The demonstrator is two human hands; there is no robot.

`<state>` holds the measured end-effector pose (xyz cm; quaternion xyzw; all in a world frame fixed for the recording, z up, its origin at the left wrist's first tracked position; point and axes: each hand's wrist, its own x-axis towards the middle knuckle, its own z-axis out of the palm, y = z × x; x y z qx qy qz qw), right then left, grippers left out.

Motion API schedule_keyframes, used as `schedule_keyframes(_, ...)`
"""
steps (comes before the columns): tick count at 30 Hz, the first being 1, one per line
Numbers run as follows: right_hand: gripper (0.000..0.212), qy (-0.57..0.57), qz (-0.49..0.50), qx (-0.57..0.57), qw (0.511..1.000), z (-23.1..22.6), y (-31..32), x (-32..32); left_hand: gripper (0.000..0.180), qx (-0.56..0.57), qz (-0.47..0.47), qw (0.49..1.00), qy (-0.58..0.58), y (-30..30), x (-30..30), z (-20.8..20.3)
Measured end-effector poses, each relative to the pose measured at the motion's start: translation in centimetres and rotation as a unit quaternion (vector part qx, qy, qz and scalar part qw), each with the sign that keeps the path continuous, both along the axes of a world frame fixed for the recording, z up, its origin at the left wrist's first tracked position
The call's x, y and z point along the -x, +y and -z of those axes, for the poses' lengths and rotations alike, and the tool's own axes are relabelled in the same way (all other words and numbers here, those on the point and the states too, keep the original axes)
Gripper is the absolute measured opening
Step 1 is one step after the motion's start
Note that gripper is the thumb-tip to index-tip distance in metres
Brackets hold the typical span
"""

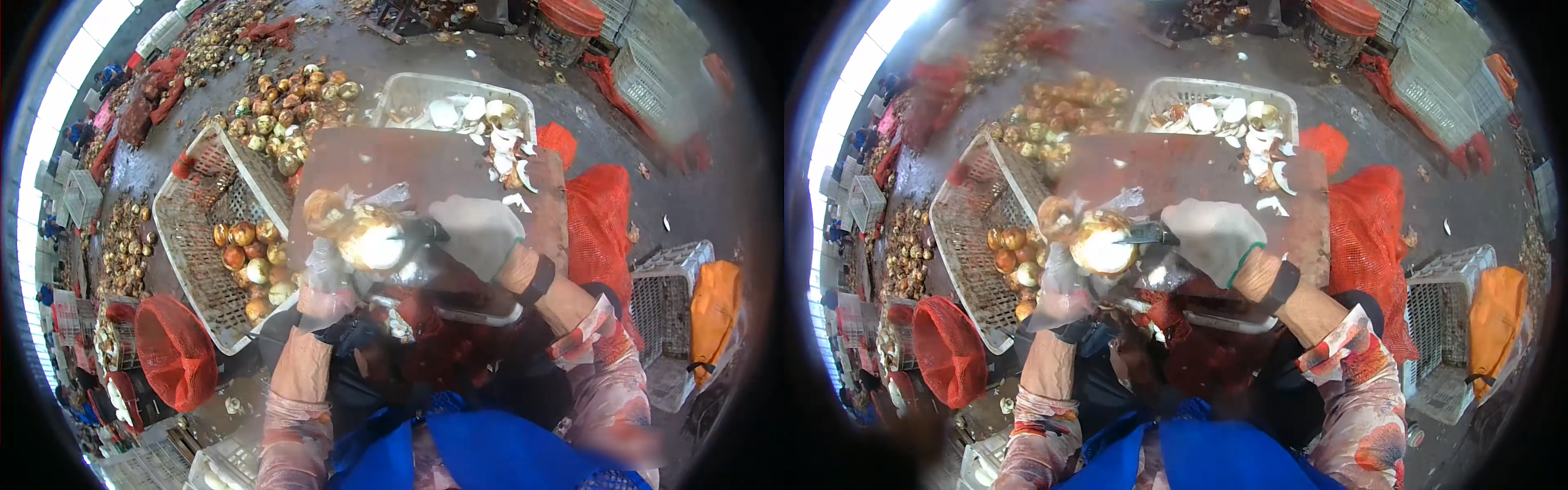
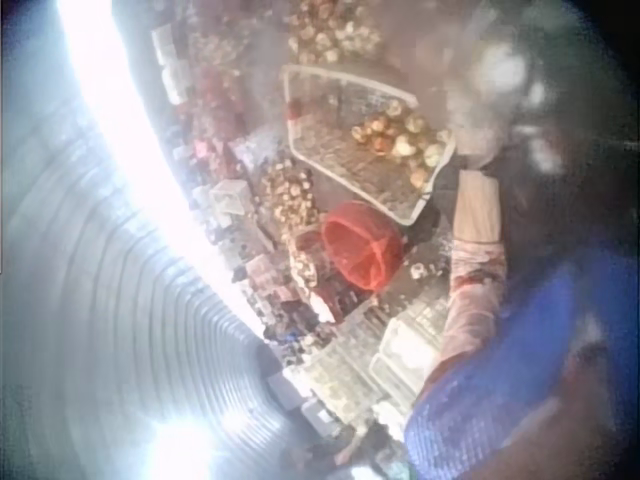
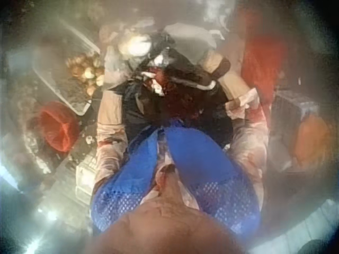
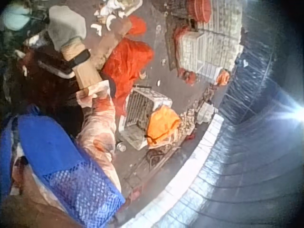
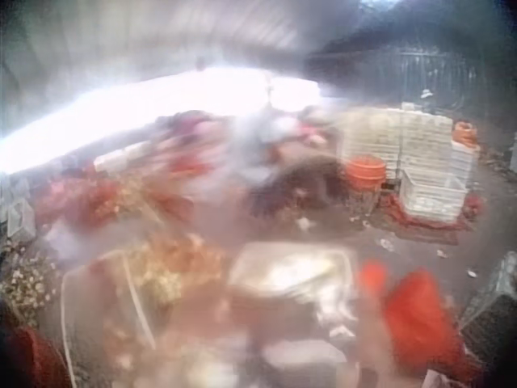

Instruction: The person peels onions with a knife on a cutting board and places the peeled onions into a white crate.

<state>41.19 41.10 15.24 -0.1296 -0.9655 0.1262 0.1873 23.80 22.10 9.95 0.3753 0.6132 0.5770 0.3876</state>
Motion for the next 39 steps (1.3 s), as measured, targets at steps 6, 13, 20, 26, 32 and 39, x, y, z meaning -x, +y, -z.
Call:
schedule_keyframes(6,0.017,-0.020,0.010,0.018,1.000,1.1,1.7,-0.8,0.078,-0.176,0.052,0.912,-0.367,-0.4,-1.5,-1.2)
schedule_keyframes(13,0.037,-0.011,0.167,0.360,0.918,0.0,1.0,-1.3,0.063,-0.065,-0.089,0.979,-0.173,1.4,-0.7,-1.0)
schedule_keyframes(20,0.053,0.027,0.089,0.537,0.838,-2.6,-1.5,1.0,0.053,-0.092,-0.094,0.971,0.201,4.9,-3.0,-3.8)
schedule_keyframes(26,0.055,0.020,0.038,0.663,0.748,-2.0,0.7,1.2,0.042,-0.090,-0.032,0.917,-0.387,5.6,-1.8,-4.5)
schedule_keyframes(32,0.040,0.076,0.050,0.751,0.654,1.0,2.1,1.8,0.059,-0.061,0.018,0.970,-0.234,6.7,0.5,-1.5)
schedule_keyframes(39,0.047,-0.076,0.161,0.527,0.831,3.6,2.1,3.2,0.061,0.064,0.014,0.997,-0.037,7.1,-0.6,-1.4)
